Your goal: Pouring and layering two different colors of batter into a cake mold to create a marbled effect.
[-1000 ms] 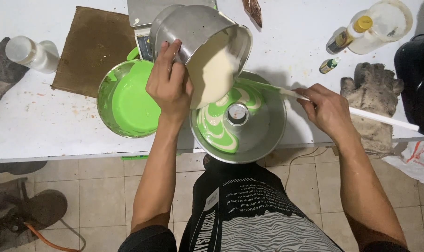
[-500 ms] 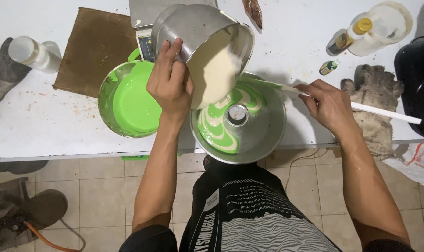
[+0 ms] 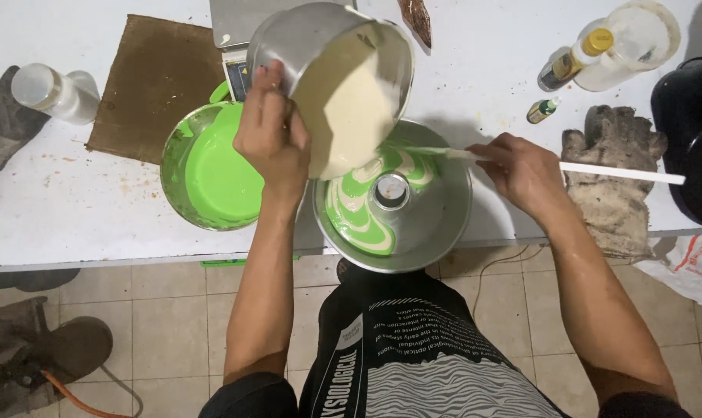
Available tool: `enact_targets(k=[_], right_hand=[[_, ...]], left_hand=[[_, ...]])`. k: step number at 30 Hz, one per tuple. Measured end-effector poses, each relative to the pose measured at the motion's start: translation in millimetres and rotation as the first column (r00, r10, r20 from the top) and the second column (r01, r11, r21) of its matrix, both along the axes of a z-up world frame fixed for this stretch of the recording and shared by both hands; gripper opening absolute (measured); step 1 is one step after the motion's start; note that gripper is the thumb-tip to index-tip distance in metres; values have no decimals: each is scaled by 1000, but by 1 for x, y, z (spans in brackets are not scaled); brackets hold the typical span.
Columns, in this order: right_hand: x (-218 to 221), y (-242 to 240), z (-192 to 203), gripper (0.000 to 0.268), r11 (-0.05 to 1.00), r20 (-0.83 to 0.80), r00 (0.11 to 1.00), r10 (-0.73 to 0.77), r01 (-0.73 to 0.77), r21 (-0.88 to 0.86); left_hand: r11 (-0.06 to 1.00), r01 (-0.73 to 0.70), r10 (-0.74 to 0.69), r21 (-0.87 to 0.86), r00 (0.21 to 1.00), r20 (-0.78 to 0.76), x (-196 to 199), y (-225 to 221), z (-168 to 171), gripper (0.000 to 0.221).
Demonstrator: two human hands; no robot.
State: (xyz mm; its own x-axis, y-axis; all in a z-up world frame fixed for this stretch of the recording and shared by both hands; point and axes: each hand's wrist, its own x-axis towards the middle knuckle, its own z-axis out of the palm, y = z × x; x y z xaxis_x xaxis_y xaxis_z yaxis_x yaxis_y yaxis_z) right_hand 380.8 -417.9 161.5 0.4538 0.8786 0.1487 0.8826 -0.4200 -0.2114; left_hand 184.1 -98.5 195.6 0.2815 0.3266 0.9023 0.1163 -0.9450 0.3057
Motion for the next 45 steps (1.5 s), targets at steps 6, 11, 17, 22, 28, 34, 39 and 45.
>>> enact_targets(k=[6, 11, 17, 22, 28, 34, 39, 45], right_hand=[[-13, 24, -13, 26, 995, -40, 994, 97, -96, 20], [-25, 31, 0, 20, 997, 156, 988, -18, 29, -69], [-16, 25, -6, 28, 995, 78, 997, 28, -21, -96], [-21, 16, -4, 29, 986, 77, 996, -44, 56, -158], [-24, 10, 1, 30, 981, 29, 993, -115, 118, -153], [-34, 7, 8, 30, 974, 8, 989, -150, 149, -170], [-36, -3, -1, 28, 974, 12, 981, -193, 193, -117], [-46, 0, 16, 24, 947, -138, 943, -302, 280, -159]], left_hand=[[937, -21, 88, -349, 980, 178, -15, 31, -20, 11], [806, -148, 422, -573, 822, 382, -107, 131, -78, 31], [510, -558, 854, -655, 422, 305, -268, 201, -55, 36], [342, -496, 939, -798, 206, 275, -359, 248, -127, 29], [148, -278, 987, -949, 99, 125, -378, 259, -168, 29], [108, -107, 936, -988, 347, 65, -366, 234, -149, 11], [52, 113, 619, -992, 776, 121, -306, 127, -164, 101], [389, -614, 419, -686, 782, -462, -234, 111, -256, 29]])
